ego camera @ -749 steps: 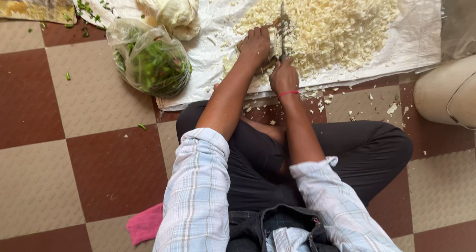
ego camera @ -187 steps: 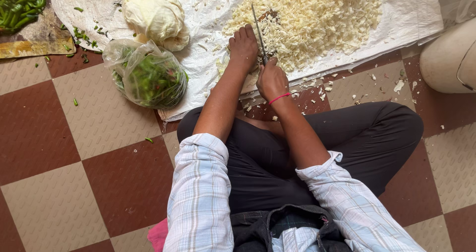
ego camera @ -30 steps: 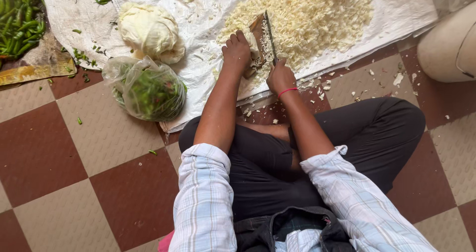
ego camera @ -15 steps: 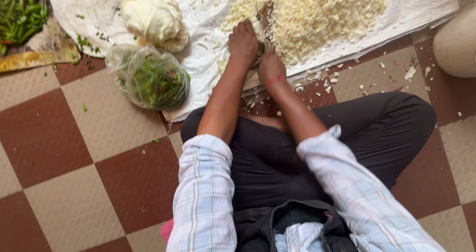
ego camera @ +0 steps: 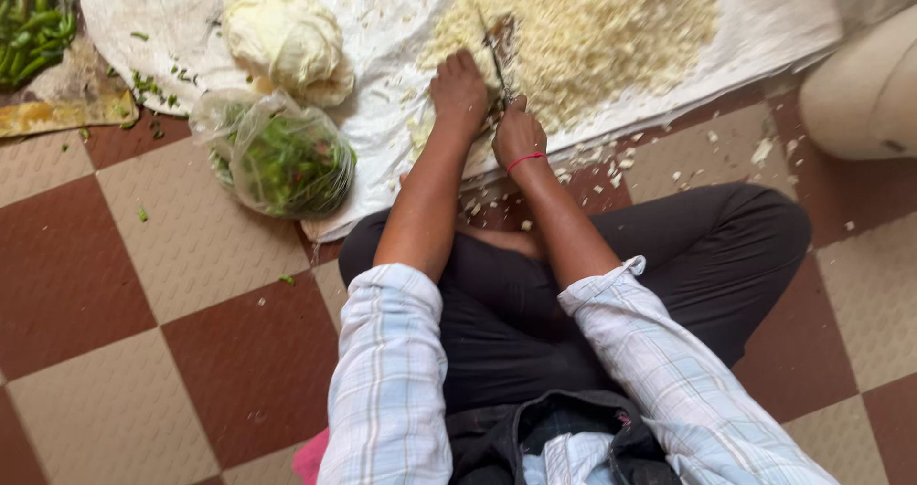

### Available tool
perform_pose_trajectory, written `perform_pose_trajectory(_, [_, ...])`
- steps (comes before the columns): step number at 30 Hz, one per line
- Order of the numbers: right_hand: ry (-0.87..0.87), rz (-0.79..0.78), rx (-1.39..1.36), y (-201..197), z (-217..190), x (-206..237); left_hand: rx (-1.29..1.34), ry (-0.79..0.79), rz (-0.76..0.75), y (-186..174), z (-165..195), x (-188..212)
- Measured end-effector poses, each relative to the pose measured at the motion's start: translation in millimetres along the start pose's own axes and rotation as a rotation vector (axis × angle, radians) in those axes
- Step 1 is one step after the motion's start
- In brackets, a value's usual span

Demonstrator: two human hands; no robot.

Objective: The person sits on the floor and uses a knife to chop cabbage on a wooden board placed on a white cloth. They repeatedly slice the cabbage into small pieces, which accumulate on the cloth. The person occasionally adjusts the cabbage pieces to continue chopping.

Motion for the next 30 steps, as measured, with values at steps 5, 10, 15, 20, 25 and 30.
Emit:
perform_pose_trajectory(5, [0.023,0.023,-0.063,-6.6,8.2,-1.2,-0.014,0.035,0.106,-1.2,-0.9,-1.4])
perform_pose_trajectory(10, [0.051,0.055,-0.066,-10.6,13.7,9.7,-0.022,0.039,0.066,0.9,-0.6,1.1])
perform_pose_trajectory(15, [0.059,0.044,-0.047,-5.6,16.2,-0.4,-0.028,0.052,-0.005,2.4,-3.5,-6.6])
perform_pose_trajectory(20, [0.075,0.051,-0.047,-0.7,25.1,-7.7,0.006,0.019,-0.077,2.1,-6.5,-12.4])
perform_pose_trajectory(25, [0.101,-0.005,-0.049,8.7,31.9,-10.4,0.01,0.074,-0.155,2.0,-7.3,-10.3])
perform_pose_trajectory(30, [0.016,0.054,-0.101,12.1,38.2,-8.4,0.032,0.152,-0.038,3.5,-8.2,-5.6])
Point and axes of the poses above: each hand's wrist, its own x-axis away from the middle knuckle, its own y-axis out of the palm, z = x × y, the point moved 2 cm from there along -x, towards the middle knuckle, and after that the axes turned 14 degrees about z, right-handed, at the moved point
